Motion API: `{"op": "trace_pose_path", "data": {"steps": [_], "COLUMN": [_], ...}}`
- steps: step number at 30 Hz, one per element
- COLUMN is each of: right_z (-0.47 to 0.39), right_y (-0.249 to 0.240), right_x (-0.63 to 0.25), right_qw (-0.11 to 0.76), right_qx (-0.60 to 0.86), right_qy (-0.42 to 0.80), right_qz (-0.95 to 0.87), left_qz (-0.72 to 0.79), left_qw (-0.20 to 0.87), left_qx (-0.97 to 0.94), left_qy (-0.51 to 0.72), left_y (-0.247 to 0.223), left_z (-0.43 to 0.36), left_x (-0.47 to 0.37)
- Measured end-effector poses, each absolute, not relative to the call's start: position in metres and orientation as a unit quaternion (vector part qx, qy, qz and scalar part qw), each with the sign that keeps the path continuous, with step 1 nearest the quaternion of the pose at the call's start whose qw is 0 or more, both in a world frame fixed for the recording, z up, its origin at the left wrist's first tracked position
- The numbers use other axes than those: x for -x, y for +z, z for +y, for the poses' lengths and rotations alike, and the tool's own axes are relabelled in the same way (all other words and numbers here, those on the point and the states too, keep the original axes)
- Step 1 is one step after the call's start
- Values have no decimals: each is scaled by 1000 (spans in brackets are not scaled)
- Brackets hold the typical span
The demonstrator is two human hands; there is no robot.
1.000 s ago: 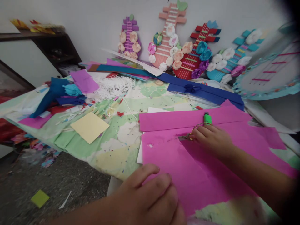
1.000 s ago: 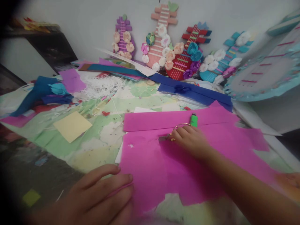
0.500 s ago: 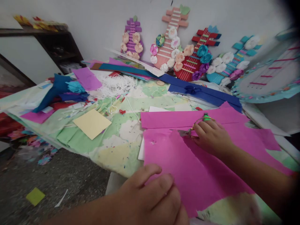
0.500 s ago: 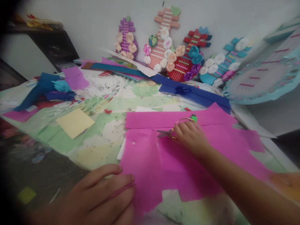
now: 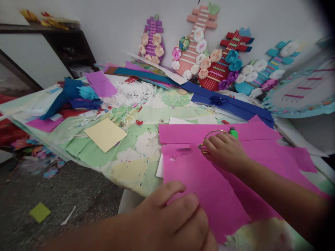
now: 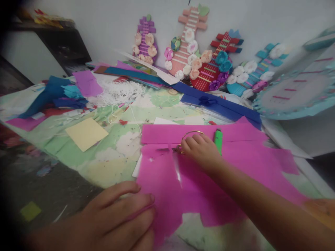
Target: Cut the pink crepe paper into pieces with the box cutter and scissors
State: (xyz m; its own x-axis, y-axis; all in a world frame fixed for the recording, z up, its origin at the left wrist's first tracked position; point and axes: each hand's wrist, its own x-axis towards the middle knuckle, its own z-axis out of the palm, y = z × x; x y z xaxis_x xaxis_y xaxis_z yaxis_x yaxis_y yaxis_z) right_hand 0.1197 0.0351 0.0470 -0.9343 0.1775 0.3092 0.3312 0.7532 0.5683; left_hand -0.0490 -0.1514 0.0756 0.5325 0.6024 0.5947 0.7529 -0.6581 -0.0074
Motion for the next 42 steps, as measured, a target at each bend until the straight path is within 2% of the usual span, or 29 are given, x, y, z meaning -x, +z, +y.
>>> {"op": "trace_pose_path", "data": {"steps": [5, 11, 19, 42], "right_z": [35, 34, 38, 40], "right_y": [46, 50, 48, 45], "right_x": [-122, -119, -119, -115], "right_qw": [139, 115, 117, 74], "right_qx": [130, 126, 131, 161], "right_qy": [-325, -316, -315, -261], "right_qz": [-926, -933, -933, -949], "left_qz": [-399, -401, -372, -371], "left_qw": [130, 127, 147, 163], "left_qx": [857, 857, 887, 885], "left_qy": [-298, -297, -231, -231], "left_y": [76, 76, 84, 84], "left_z": [-149, -148, -148, -146], "left_x": [46, 47, 53, 59]}}
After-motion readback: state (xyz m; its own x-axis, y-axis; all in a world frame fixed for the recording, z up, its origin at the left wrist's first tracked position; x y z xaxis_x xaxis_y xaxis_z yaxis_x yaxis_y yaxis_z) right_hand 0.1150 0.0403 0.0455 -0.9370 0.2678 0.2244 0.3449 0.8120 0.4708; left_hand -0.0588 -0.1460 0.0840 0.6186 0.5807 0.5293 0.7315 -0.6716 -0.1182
